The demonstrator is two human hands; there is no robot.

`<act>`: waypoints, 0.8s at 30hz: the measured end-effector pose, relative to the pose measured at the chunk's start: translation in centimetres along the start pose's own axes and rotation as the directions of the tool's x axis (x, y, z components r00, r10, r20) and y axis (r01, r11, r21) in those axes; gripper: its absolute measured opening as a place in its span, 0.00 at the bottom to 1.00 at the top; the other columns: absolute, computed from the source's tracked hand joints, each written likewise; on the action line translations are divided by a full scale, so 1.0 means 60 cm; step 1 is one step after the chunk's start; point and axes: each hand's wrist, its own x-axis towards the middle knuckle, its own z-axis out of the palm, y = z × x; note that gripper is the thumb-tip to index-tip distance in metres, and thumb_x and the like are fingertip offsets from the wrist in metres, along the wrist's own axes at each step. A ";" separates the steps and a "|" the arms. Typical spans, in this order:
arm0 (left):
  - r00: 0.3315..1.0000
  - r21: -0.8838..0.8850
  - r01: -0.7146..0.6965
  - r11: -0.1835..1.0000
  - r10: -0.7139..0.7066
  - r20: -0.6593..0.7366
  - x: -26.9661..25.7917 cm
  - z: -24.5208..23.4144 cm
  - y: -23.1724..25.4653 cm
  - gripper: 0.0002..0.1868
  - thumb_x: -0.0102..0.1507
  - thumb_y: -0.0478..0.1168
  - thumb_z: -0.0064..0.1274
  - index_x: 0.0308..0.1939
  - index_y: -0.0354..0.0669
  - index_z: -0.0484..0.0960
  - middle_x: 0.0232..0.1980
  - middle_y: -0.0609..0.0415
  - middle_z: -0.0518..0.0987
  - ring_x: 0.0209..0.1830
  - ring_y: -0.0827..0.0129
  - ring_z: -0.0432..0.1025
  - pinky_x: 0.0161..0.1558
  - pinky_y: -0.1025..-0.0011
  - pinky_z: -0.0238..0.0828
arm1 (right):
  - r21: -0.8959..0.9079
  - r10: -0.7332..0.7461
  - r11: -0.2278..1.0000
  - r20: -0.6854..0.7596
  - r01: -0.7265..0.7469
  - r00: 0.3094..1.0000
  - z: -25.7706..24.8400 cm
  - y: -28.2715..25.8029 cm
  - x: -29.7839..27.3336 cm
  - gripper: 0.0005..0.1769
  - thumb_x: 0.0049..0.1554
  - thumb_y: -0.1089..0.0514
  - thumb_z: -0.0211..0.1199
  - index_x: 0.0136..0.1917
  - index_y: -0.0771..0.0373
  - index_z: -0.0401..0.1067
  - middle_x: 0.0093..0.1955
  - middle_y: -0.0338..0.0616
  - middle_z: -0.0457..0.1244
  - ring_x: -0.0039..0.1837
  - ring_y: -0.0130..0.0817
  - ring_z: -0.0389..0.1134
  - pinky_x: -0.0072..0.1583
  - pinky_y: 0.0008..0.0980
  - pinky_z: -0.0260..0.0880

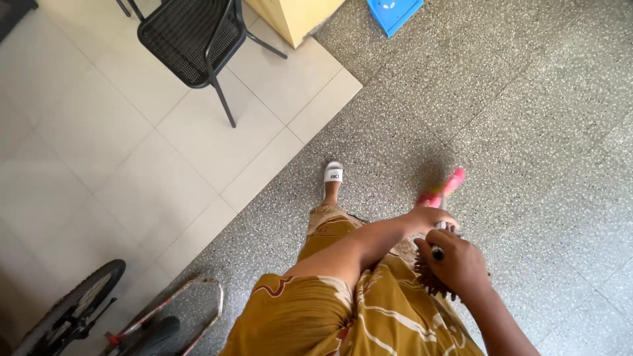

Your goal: Cleaning dust and cobwebs from walls and corners using a broom and a duster.

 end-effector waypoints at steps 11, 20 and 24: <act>0.931 0.185 0.155 0.970 -0.081 -0.356 -0.310 -0.269 0.096 0.17 0.63 0.38 0.53 0.56 0.54 0.82 0.39 0.51 0.85 0.34 0.60 0.80 0.38 0.60 0.78 | 0.661 -0.301 0.693 -0.097 0.287 0.949 -0.113 0.009 0.126 0.07 0.51 0.59 0.69 0.42 0.64 0.82 0.40 0.44 0.74 0.42 0.34 0.76 0.45 0.34 0.77; 0.808 0.243 0.274 0.931 -0.086 -0.584 -0.326 -0.374 -0.128 0.22 0.60 0.42 0.59 0.59 0.57 0.83 0.44 0.50 0.86 0.40 0.59 0.81 0.45 0.63 0.79 | 0.553 -0.513 0.761 0.194 0.339 0.836 -0.096 -0.142 0.303 0.07 0.53 0.54 0.69 0.45 0.56 0.81 0.42 0.40 0.73 0.42 0.37 0.74 0.48 0.37 0.74; 0.812 0.153 0.193 0.969 -0.070 -0.580 -0.140 -0.425 -0.069 0.16 0.67 0.37 0.49 0.56 0.57 0.84 0.45 0.55 0.85 0.43 0.68 0.80 0.55 0.69 0.79 | 0.399 -0.356 0.866 0.064 0.303 0.932 -0.156 -0.134 0.308 0.08 0.51 0.50 0.68 0.45 0.50 0.81 0.38 0.38 0.73 0.37 0.35 0.74 0.41 0.39 0.74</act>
